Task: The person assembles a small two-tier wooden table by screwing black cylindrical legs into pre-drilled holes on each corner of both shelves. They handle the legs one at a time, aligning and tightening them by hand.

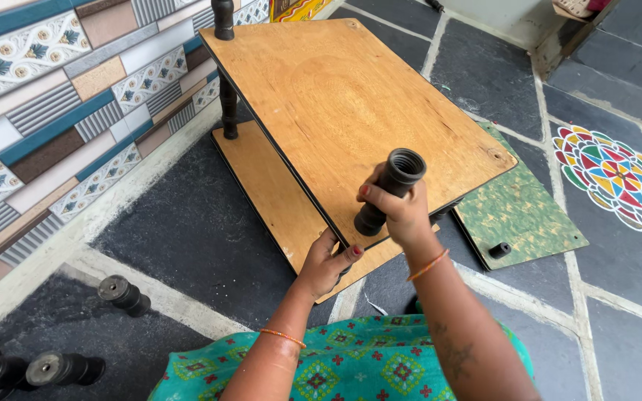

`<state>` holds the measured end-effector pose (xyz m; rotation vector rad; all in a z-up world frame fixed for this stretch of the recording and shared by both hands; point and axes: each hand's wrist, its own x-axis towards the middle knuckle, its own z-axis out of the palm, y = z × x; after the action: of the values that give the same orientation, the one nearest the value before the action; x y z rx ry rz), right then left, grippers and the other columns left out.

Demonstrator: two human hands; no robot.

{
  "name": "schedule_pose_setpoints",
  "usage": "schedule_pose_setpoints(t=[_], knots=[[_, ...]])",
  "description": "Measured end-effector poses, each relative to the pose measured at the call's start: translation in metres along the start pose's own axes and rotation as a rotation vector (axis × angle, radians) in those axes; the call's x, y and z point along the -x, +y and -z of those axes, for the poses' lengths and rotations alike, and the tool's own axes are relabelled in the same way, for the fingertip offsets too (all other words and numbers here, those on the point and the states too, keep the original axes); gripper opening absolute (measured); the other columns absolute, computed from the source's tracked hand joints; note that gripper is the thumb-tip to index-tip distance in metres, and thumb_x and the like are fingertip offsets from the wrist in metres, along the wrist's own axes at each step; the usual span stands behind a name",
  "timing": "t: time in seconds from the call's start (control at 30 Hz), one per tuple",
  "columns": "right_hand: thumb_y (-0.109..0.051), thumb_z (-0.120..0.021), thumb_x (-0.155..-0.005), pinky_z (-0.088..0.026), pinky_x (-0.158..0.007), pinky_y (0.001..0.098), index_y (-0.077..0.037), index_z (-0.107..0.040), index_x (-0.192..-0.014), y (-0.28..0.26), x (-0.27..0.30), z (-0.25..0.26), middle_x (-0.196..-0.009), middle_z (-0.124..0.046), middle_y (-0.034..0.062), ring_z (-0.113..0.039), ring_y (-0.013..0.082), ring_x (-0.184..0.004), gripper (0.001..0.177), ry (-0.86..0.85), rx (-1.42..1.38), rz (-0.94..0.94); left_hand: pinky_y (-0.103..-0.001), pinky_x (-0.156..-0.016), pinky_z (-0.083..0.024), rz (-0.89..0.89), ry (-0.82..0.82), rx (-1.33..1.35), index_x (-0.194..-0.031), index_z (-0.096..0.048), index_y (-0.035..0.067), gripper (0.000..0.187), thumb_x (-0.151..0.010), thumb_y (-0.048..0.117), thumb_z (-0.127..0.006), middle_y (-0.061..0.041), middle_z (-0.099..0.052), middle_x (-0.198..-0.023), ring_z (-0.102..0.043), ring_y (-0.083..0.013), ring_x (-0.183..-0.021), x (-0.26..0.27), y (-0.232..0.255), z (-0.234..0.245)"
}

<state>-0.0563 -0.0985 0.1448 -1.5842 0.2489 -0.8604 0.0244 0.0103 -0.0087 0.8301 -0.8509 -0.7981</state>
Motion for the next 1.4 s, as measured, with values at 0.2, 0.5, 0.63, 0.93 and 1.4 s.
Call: schedule_pose_setpoints(t=[0.2, 0.5, 0.63, 0.93, 1.4], knots=[[-0.01, -0.081, -0.082, -0.053, -0.068, 0.029, -0.003, -0.059, -0.092, 0.021, 0.009, -0.033, -0.078, -0.067, 0.0047, -0.065, 0.0132, -0.071, 0.025, 0.534, 0.236, 0.136, -0.031, -0.081, -0.042, 0.117, 0.026, 0.077, -0.14, -0.057, 0.001, 0.068, -0.087, 0.038, -0.08, -0.004, -0.062, -0.126, -0.05, -0.0155, -0.097, 0.0, -0.013, 0.001], [-0.002, -0.077, -0.082, -0.055, -0.09, 0.0354, -0.003, -0.058, -0.113, -0.01, 0.014, 0.013, -0.105, -0.068, 0.0065, -0.067, 0.0166, -0.1, 0.036, -0.19, 0.096, -0.041, -0.029, -0.104, -0.046, -0.108, 0.012, -0.06, -0.139, -0.055, 0.001, 0.063, -0.094, 0.041, -0.075, -0.007, -0.066, -0.129, -0.057, -0.0133, -0.119, 0.003, -0.003, -0.004], [0.004, -0.079, -0.077, -0.055, -0.1, 0.0394, -0.006, -0.048, -0.129, -0.009, 0.016, 0.029, -0.12, -0.066, 0.0089, -0.065, 0.0196, -0.115, 0.062, -0.331, 0.156, -0.077, -0.03, -0.102, -0.048, -0.063, 0.003, -0.022, -0.14, -0.054, 0.0, 0.066, -0.093, 0.042, -0.074, -0.007, -0.065, -0.128, -0.057, -0.0143, -0.12, 0.003, -0.001, -0.002], [0.001, -0.075, -0.087, -0.058, -0.091, 0.0355, -0.004, -0.041, -0.132, 0.032, 0.042, -0.02, -0.114, -0.065, 0.0079, -0.069, 0.0188, -0.106, 0.057, 0.256, 0.475, 0.111, -0.03, -0.106, -0.046, -0.063, -0.031, 0.083, -0.146, -0.047, 0.001, 0.069, -0.095, 0.041, -0.072, -0.007, -0.059, -0.138, -0.056, -0.0141, -0.125, 0.004, -0.004, -0.005], [-0.008, -0.087, -0.069, -0.052, -0.103, 0.0409, -0.005, -0.056, -0.129, -0.025, -0.01, 0.025, -0.116, -0.068, 0.0085, -0.065, 0.021, -0.114, 0.068, -0.227, 0.209, 0.062, -0.03, -0.104, -0.045, -0.06, 0.0, -0.106, -0.138, -0.057, 0.0, 0.066, -0.093, 0.047, -0.072, -0.006, -0.066, -0.128, -0.057, -0.0138, -0.119, 0.003, -0.007, -0.001]])
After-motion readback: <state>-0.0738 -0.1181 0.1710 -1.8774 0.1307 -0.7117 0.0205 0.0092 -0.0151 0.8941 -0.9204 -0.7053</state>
